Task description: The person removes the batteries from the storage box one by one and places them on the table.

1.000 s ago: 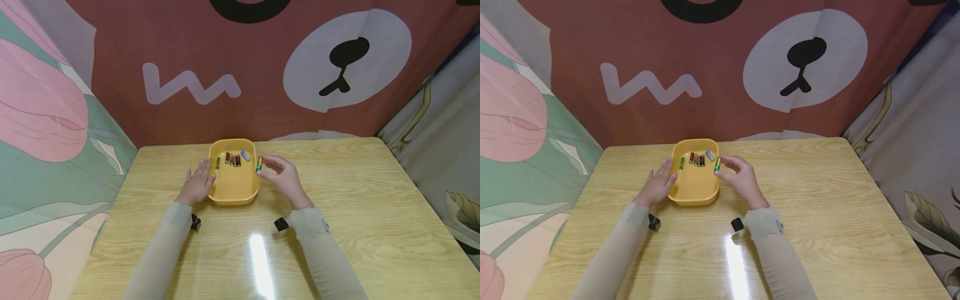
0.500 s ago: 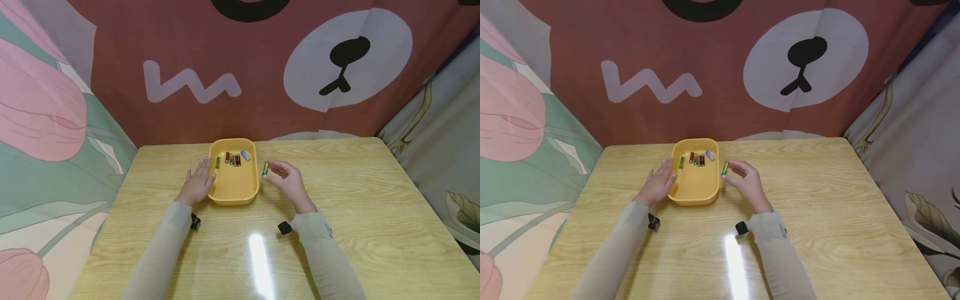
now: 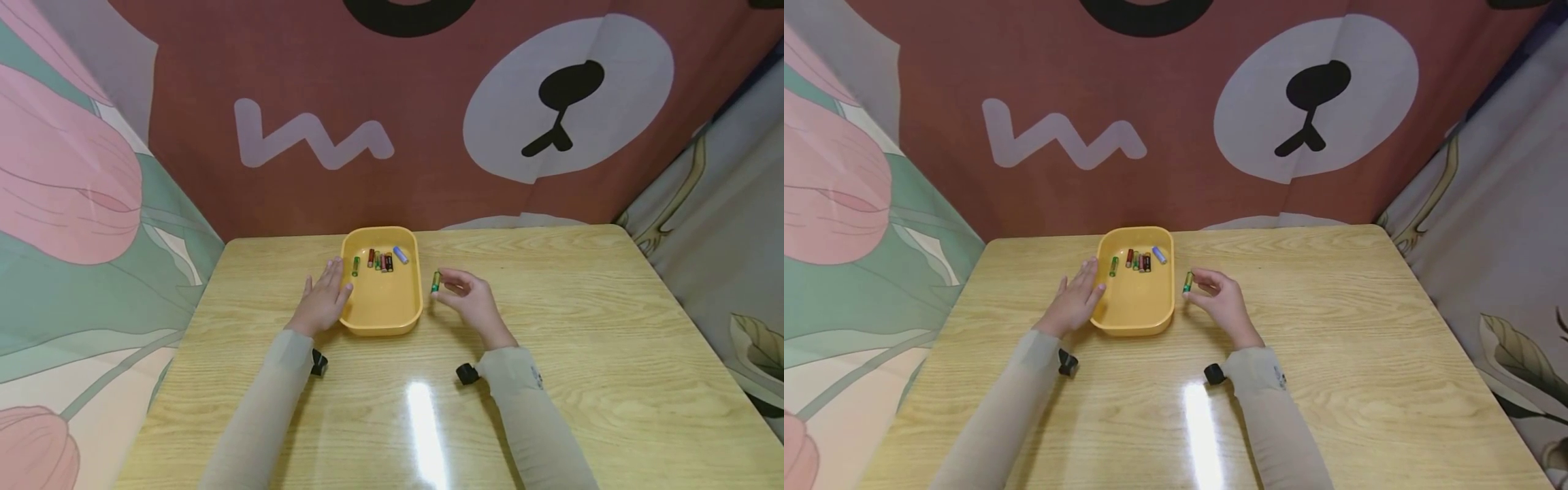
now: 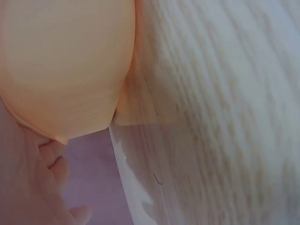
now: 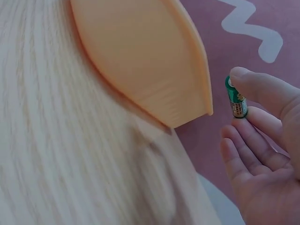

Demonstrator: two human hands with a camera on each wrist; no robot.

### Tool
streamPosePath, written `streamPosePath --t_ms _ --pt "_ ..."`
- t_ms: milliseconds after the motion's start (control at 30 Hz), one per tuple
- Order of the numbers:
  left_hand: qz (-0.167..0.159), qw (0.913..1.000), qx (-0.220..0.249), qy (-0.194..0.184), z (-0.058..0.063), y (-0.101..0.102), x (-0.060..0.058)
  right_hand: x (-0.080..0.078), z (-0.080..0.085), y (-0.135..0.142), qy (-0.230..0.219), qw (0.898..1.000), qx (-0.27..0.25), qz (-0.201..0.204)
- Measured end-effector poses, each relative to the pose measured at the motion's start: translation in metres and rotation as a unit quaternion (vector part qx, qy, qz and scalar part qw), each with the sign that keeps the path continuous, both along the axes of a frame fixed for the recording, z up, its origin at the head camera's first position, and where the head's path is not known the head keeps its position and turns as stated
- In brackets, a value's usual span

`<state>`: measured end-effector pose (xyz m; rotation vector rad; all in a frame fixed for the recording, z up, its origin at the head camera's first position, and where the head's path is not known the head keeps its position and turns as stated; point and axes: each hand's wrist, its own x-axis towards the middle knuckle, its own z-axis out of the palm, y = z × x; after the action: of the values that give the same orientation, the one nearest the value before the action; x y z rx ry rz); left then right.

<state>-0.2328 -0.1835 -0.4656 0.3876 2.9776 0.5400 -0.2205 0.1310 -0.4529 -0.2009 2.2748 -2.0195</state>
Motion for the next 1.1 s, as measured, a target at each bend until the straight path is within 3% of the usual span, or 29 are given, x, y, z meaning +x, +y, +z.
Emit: streamPosePath --t_ms 233,467,600,1100 --pt "-0.001 1.0 -0.003 0.003 -0.001 0.001 -0.002 -0.003 -0.007 0.002 0.001 1.0 0.019 0.02" --pt "-0.002 1.0 -0.002 0.001 -0.002 0.0 -0.002 -0.019 -0.037 0.006 -0.009 0.999 0.025 0.019" --pt "0.001 1.0 -0.001 -0.001 -0.002 0.0 -0.001 -0.022 -0.045 0.004 -0.009 0.999 0.033 0.02" --pt "0.002 0.9999 0.001 -0.011 -0.002 -0.001 -0.002 -0.023 -0.057 0.0 -0.034 0.997 0.053 0.034"
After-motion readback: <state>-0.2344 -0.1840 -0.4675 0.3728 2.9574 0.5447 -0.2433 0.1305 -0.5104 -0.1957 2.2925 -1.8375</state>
